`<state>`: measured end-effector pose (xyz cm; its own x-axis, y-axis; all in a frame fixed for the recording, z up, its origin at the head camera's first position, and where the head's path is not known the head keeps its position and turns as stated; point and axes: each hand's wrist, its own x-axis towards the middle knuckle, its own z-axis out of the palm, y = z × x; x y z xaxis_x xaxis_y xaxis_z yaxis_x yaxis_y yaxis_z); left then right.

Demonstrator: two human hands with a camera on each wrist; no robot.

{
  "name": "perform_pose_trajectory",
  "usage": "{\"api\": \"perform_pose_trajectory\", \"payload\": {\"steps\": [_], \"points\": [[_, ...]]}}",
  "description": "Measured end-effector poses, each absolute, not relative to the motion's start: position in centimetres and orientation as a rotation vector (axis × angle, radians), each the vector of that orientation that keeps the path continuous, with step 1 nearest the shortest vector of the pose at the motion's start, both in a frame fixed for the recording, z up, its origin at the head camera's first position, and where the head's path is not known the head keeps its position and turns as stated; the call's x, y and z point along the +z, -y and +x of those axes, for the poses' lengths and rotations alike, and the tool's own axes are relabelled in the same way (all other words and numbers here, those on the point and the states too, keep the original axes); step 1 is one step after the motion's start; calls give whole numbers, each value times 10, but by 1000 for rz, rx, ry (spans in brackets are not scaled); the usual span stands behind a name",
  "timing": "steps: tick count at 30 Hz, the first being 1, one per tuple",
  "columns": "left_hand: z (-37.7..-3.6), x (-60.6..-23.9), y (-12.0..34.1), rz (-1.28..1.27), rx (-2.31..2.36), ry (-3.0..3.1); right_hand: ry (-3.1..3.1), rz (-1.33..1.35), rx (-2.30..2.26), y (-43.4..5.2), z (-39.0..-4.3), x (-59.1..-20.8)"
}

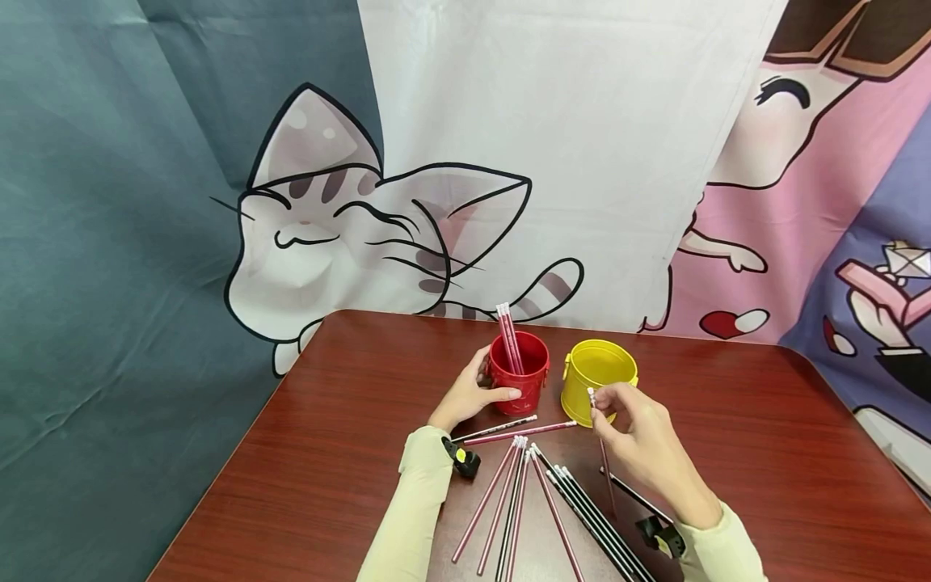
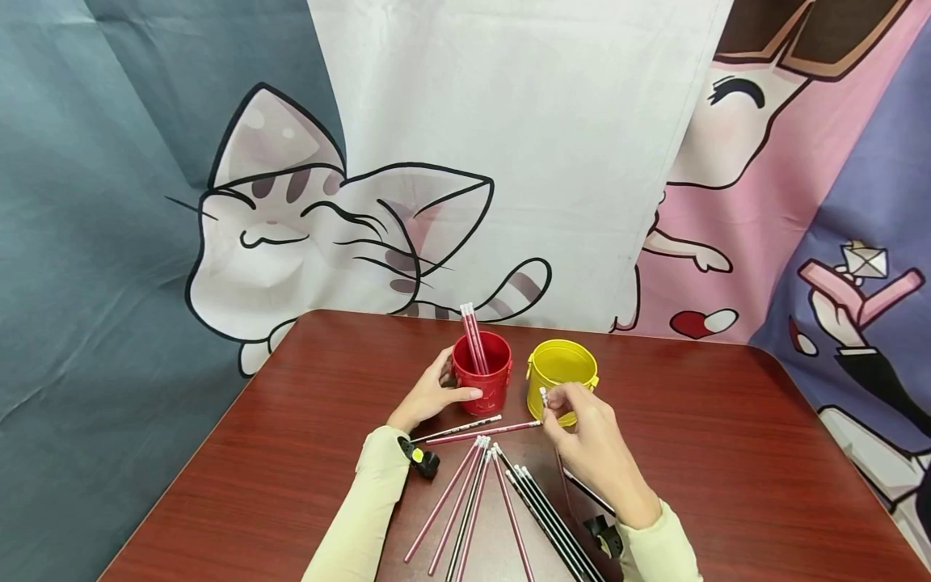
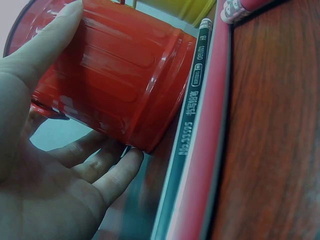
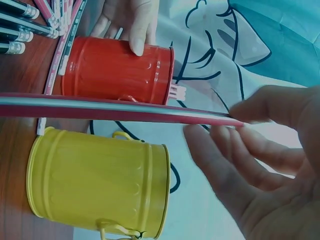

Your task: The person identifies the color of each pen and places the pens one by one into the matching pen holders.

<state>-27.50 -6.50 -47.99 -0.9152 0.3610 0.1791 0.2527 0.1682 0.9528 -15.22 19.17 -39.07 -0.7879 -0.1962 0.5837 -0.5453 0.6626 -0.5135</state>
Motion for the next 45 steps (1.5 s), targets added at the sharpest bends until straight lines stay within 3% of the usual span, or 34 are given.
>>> {"api": "perform_pose_trajectory", "payload": {"steps": [22, 33, 40, 45], "points": [[-275, -480, 64, 598, 1870, -2336, 1986, 521, 1207, -186, -149, -384], [-274, -479, 65, 586, 1879, -2322, 1959, 560, 1195, -167, -132, -356], [-266, -465, 67, 594, 1907, -2265, 1946, 572, 1191, -165, -131, -356], [-276, -480, 65, 587, 1867, -2321, 1949, 558, 1176, -164, -131, -359]]}}
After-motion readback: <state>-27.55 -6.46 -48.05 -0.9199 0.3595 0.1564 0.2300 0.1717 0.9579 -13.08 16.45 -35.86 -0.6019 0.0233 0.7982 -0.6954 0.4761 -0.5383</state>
